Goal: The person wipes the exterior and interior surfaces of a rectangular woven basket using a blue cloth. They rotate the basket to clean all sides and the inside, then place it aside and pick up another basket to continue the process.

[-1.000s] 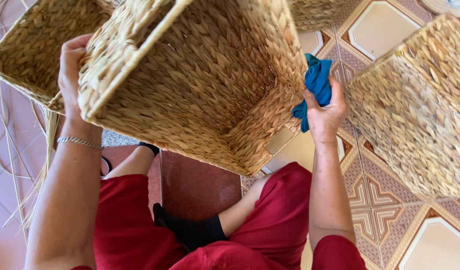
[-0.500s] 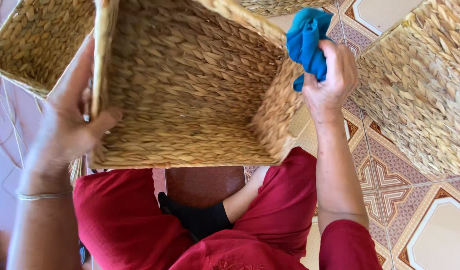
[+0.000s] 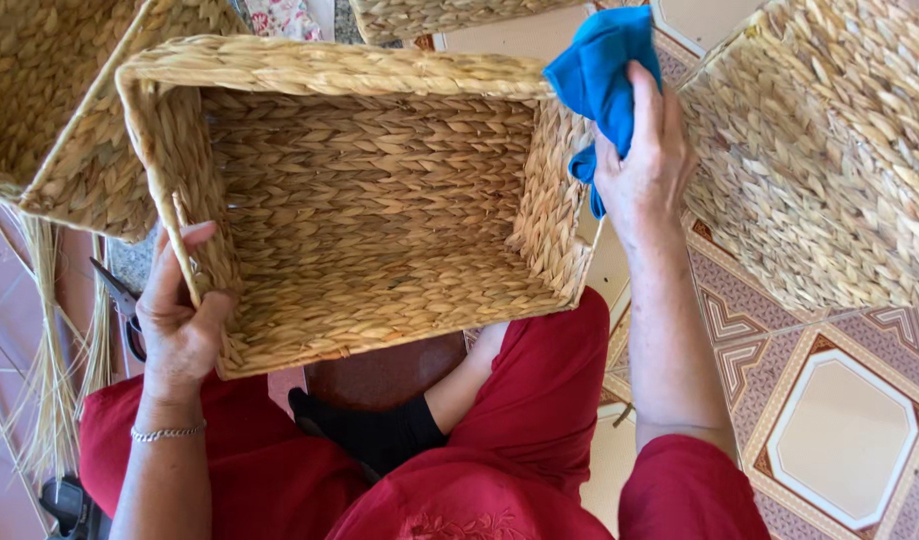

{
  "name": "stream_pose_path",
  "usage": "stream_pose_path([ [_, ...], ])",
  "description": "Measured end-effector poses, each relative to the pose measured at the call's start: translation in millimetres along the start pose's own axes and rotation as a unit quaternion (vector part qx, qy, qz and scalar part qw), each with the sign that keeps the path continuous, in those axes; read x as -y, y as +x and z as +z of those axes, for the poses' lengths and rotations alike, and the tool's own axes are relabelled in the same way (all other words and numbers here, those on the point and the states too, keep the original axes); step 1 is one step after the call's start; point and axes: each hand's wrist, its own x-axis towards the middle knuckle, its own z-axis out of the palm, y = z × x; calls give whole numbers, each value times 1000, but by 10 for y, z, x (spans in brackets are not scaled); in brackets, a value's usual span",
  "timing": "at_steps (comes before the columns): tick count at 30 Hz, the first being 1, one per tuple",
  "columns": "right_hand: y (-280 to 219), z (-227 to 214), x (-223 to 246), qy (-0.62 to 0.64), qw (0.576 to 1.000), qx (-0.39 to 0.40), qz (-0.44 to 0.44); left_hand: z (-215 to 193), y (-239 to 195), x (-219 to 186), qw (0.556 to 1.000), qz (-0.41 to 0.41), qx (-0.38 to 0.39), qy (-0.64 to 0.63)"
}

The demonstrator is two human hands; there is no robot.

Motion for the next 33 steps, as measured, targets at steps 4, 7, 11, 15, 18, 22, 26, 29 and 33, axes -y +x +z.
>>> stream_pose_path([
  [4,-659,6,-93,15,994,62,89,-26,-116,221,992,-100,-43,-69],
  [7,-1154,4,-16,35,952,225,206,-73,-338,354,981,-141,-76,-106],
  [11,-1448,-165,73,134,908,227,325,-78,-543,633,991,-87,-79,-64],
  [15,-1567,-494,305,178,978,51,93,-43,-891,679,997,-1,-71,28],
  [18,-1570,-533,625,120,978,166,26,12,-977,661,994,-31,-101,14],
  [22,-1633,-347,1113,16,935,353,-2,26,-946,738,991,-66,-115,3],
  [26,-1673,-41,1837,12,883,463,-70,43,-984,794,991,-35,-128,10],
  [29,-1664,273,2587,142,859,480,-112,68,-1025,811,989,-57,-134,8],
  [33,-1789,665,3038,292,841,430,-148,111,-1155,825,992,-25,-118,-28],
])
